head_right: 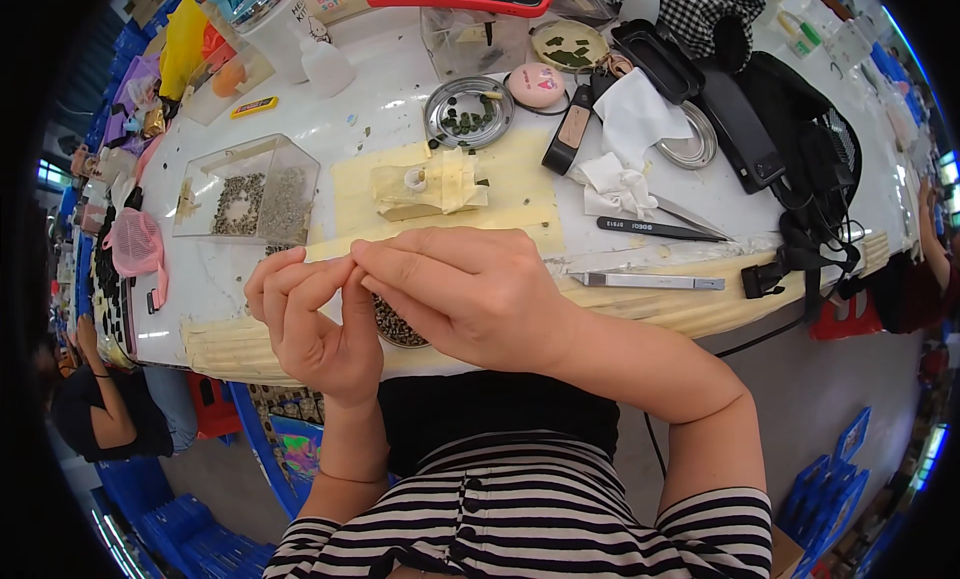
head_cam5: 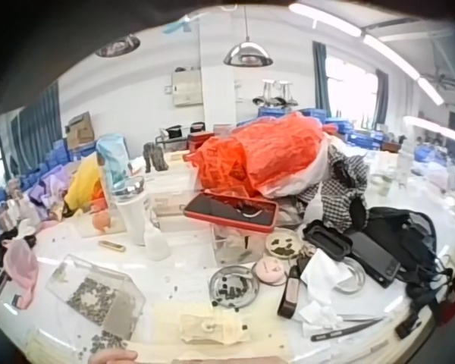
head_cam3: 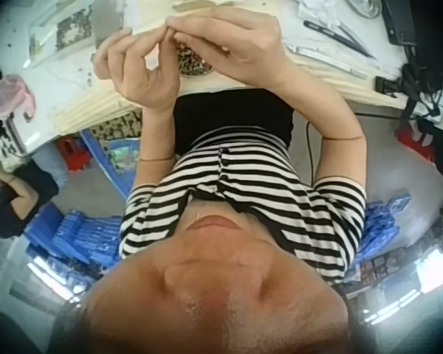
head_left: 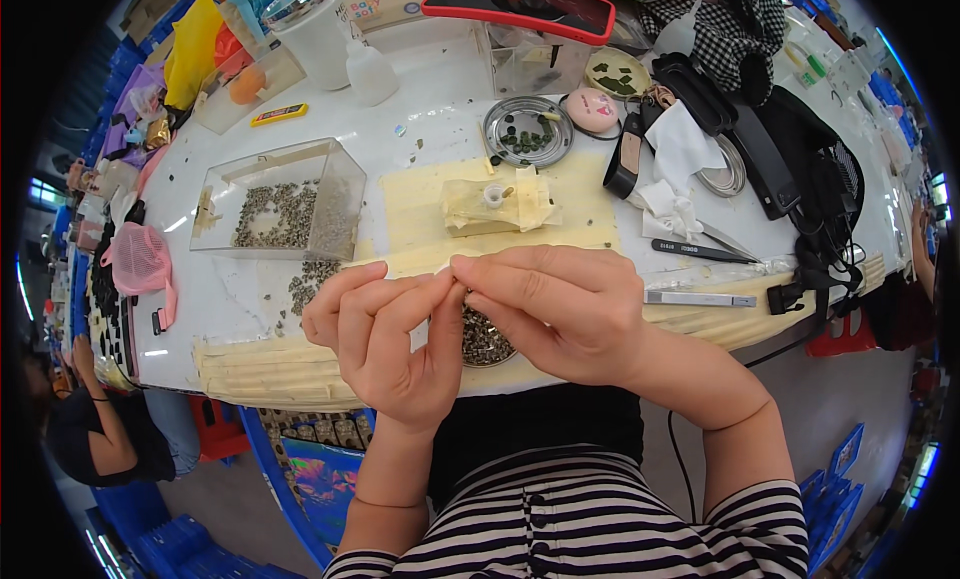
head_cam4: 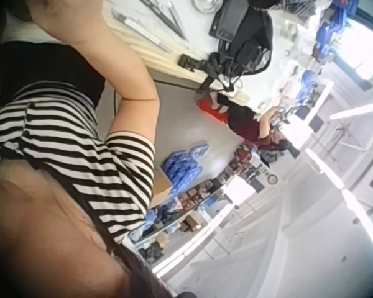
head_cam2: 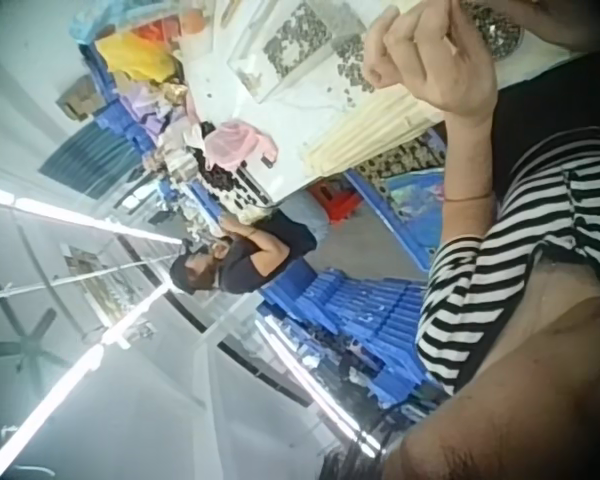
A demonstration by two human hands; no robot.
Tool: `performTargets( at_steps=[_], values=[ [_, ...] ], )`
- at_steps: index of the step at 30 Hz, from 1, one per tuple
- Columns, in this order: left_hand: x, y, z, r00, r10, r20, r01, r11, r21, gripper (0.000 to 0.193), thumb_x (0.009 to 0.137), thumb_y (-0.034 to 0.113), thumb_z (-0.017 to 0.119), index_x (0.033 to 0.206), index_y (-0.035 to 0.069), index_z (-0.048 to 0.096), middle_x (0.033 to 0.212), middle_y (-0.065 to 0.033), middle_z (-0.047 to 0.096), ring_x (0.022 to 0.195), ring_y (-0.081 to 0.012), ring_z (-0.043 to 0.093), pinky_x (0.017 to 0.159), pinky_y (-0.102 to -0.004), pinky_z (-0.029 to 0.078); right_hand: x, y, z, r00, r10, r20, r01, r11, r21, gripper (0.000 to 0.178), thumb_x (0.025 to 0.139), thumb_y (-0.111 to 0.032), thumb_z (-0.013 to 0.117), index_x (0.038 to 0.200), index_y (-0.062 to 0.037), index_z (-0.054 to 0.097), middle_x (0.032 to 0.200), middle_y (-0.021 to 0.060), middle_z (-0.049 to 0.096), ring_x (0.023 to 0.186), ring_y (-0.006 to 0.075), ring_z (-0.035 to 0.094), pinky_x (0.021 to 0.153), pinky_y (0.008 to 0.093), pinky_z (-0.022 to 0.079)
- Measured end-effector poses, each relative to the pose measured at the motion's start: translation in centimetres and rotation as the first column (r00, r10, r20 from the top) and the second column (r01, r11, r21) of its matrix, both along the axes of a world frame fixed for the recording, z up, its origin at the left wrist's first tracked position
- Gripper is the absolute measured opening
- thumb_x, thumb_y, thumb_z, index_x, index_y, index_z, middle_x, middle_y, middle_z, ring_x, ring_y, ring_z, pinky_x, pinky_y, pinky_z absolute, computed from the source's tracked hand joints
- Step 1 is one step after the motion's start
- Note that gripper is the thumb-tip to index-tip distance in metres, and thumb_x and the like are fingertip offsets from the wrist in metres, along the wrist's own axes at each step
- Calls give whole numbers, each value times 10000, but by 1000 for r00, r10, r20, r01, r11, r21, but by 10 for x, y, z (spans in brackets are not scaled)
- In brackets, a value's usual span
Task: Assembling tiny components onto a plastic part by hand at a factory workbench.
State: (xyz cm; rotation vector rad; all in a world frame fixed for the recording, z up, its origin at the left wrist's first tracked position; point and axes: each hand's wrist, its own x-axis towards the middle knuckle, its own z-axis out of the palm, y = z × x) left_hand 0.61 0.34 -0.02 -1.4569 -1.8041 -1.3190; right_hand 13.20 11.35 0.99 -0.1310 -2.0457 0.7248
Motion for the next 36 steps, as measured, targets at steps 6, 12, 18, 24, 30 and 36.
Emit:
performTargets(
  at_steps=[6, 12, 18, 24, 30, 36],
  values=[
    [0, -2, 2, 997, -39, -59, 39, 999, 10, 224, 731, 100, 841, 940, 148, 774, 924, 36, 677, 1015, -232, 525, 869, -332, 424, 7, 3, 12, 941, 339, 7, -234, 663, -711, 175, 901, -74, 722, 1054, 11, 739, 829, 94, 728, 724, 119, 690, 642, 240, 543],
    [2, -1, 1, 997, -31, -77, 32, 999, 18, 214, 738, 113, 837, 941, 152, 777, 926, 49, 674, 1018, -230, 524, 872, -337, 414, 8, 3, 17, 942, 337, 4, -206, 585, -784, 113, 922, -86, 711, 970, 15, 733, 807, 63, 722, 724, 69, 665, 642, 231, 541],
    [2, 1, 2, 999, -31, -38, 31, 999, -10, 212, 727, 133, 842, 928, 155, 776, 912, 57, 672, 1025, -221, 526, 903, -343, 371, 3, 1, 10, 985, 171, 22, -131, 827, -547, 107, 920, -90, 714, 943, 14, 719, 787, 61, 708, 693, 72, 655, 617, 223, 528],
    [3, -7, 5, 991, -41, -130, 34, 998, -60, 185, 757, 45, 808, 919, 113, 751, 952, -2, 677, 1040, -278, 547, 898, -375, 443, 6, 3, 14, 963, 265, 43, -174, 737, -654, 118, 928, -101, 708, 921, 17, 708, 771, 53, 692, 673, 74, 642, 610, 226, 525],
    [1, -6, 7, 993, -88, -75, 81, 993, -82, 192, 738, 43, 819, 908, 110, 758, 968, 4, 685, 1050, -278, 538, 909, -377, 431, 6, 3, 13, 935, 351, 40, -193, 603, -774, 151, 948, -135, 703, 931, 15, 691, 778, 11, 674, 687, 43, 607, 631, 208, 511],
    [-4, -7, 5, 984, -176, -12, 176, 984, -24, 220, 726, 40, 828, 918, 127, 768, 977, 5, 693, 1062, -280, 531, 911, -385, 423, 8, 6, 11, 908, 415, -46, -267, 492, -829, 141, 937, -126, 719, 936, 11, 686, 799, 10, 672, 689, 41, 601, 616, 214, 499]
  ],
)
